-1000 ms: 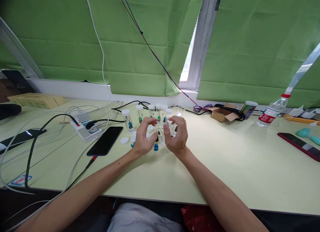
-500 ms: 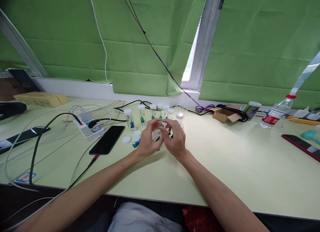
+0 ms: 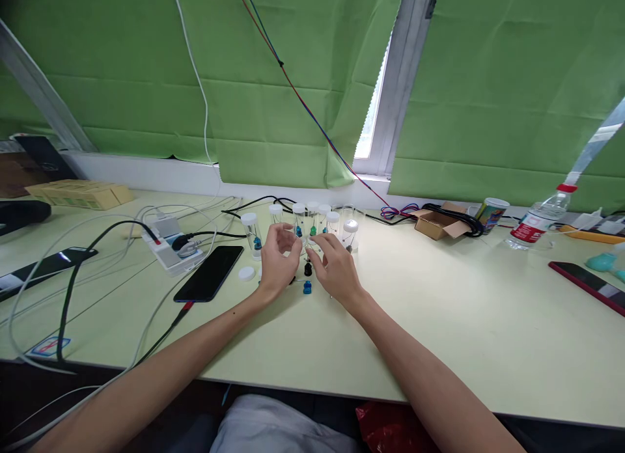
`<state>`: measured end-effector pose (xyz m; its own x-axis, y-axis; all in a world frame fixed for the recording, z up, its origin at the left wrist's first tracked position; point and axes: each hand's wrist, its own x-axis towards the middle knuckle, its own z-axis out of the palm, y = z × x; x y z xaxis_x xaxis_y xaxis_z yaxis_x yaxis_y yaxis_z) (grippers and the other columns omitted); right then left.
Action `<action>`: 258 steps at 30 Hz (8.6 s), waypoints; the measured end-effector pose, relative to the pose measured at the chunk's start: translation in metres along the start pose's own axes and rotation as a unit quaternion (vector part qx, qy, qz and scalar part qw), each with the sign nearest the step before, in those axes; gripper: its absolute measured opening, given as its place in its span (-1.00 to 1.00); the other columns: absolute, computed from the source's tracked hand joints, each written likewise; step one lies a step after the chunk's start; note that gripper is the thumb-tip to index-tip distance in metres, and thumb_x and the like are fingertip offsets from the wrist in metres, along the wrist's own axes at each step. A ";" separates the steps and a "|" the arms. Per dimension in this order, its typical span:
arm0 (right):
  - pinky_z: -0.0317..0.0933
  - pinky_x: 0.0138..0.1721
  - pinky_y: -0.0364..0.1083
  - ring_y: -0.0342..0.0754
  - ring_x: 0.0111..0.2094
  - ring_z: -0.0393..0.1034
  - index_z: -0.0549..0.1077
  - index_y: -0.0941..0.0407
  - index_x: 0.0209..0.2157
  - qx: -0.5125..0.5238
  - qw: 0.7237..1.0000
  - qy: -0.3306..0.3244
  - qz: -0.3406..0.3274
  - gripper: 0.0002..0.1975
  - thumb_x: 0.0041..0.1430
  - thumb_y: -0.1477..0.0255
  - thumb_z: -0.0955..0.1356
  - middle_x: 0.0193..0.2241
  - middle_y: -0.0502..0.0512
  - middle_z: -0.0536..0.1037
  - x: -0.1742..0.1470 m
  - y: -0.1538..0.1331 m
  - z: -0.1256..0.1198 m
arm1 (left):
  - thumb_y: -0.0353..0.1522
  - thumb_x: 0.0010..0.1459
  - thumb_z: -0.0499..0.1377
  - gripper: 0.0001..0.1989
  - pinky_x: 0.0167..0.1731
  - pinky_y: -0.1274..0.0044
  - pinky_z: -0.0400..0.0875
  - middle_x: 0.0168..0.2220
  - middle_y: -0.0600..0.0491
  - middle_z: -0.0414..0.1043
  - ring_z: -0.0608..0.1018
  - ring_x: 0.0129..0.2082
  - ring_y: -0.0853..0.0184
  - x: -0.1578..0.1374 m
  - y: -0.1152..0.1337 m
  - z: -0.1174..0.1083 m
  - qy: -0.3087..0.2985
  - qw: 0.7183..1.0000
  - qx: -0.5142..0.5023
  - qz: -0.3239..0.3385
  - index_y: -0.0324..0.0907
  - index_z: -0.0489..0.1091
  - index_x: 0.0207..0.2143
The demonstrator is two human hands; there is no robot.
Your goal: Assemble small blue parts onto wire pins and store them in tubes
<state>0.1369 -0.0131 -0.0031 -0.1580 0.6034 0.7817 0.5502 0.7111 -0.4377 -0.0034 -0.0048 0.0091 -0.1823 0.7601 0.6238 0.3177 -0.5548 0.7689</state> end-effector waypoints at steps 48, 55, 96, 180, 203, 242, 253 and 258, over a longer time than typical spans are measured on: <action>0.40 -0.41 -0.11 -0.15 -0.45 0.44 0.39 0.06 -0.16 0.064 0.966 0.252 -0.005 -0.88 0.35 0.43 0.24 -0.27 0.07 0.57 0.003 -0.007 -0.005 | -0.57 -0.03 0.12 -0.65 -0.38 0.54 0.34 -0.31 0.07 0.44 0.44 -0.42 0.38 -0.002 -0.017 0.002 -0.119 0.974 0.141 0.134 -0.15 0.43 -0.16; 0.40 -0.36 -0.07 -0.10 -0.36 0.49 0.38 0.05 -0.11 0.118 0.969 0.217 0.011 -0.86 0.33 0.42 0.25 -0.21 0.10 0.61 0.002 -0.012 -0.003 | -0.58 -0.06 0.13 -0.64 -0.37 0.54 0.34 -0.33 0.08 0.43 0.43 -0.42 0.38 -0.002 -0.019 0.003 -0.111 0.975 0.144 0.132 -0.16 0.44 -0.18; 0.25 -0.46 -0.11 -0.16 -0.53 0.28 0.32 0.08 -0.28 0.303 0.931 0.136 0.154 -0.87 0.26 0.33 0.32 -0.37 0.07 0.60 0.005 -0.013 -0.001 | -0.57 -0.07 0.12 -0.65 -0.32 0.52 0.40 -0.39 0.09 0.41 0.44 -0.41 0.39 -0.006 -0.013 0.006 -0.099 0.986 0.069 0.117 -0.16 0.44 -0.20; 0.21 -0.52 -0.14 -0.18 -0.61 0.30 0.45 0.12 -0.29 0.088 0.981 -0.008 0.173 -0.87 0.22 0.39 0.30 -0.35 0.07 0.54 0.001 0.006 -0.004 | -0.43 0.07 0.15 -0.78 -0.29 0.55 0.39 -0.45 0.15 0.32 0.41 -0.42 0.41 0.002 -0.007 0.001 -0.040 0.998 0.005 0.040 -0.12 0.34 -0.18; 0.16 -0.26 -0.13 -0.06 -0.29 0.33 0.39 0.16 -0.30 -0.167 0.940 -0.274 0.111 -0.91 0.26 0.59 0.28 -0.25 0.14 0.39 -0.009 0.022 0.005 | -0.35 0.11 0.15 -0.81 -0.34 0.55 0.33 -0.46 0.15 0.29 0.36 -0.44 0.40 -0.001 -0.011 0.003 -0.060 0.998 0.007 0.007 -0.08 0.32 -0.18; 0.28 -0.46 -0.12 -0.13 -0.50 0.38 0.48 0.09 -0.34 0.079 0.990 0.079 0.086 -0.84 0.27 0.35 0.30 -0.39 0.05 0.55 0.003 -0.002 -0.006 | -0.57 -0.01 0.10 -0.63 -0.25 0.49 0.40 -0.32 0.05 0.47 0.49 -0.35 0.34 0.002 -0.025 0.002 -0.127 0.978 0.116 0.121 -0.17 0.45 -0.13; 0.17 -0.65 -0.16 -0.23 -0.73 0.23 0.47 0.10 -0.38 0.129 0.976 0.130 0.118 -0.83 0.17 0.29 0.39 -0.56 -0.05 0.46 0.003 -0.003 -0.006 | -0.61 -0.05 0.09 -0.60 -0.28 0.50 0.42 -0.36 0.07 0.47 0.49 -0.39 0.36 -0.004 -0.017 0.005 -0.162 0.971 0.117 0.130 -0.16 0.47 -0.16; 0.17 -0.67 -0.18 -0.25 -0.73 0.23 0.45 0.09 -0.34 0.161 0.970 0.123 0.133 -0.84 0.15 0.28 0.39 -0.53 -0.06 0.46 0.003 -0.004 -0.005 | -0.61 -0.06 0.09 -0.60 -0.28 0.49 0.44 -0.32 0.05 0.50 0.50 -0.37 0.36 -0.005 -0.014 0.005 -0.160 0.976 0.095 0.116 -0.15 0.47 -0.16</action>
<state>0.1385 -0.0157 0.0029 0.1767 0.7048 0.6870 0.2540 0.6417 -0.7237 -0.0025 0.0006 -0.0057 0.2055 0.7059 0.6778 0.4888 -0.6741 0.5538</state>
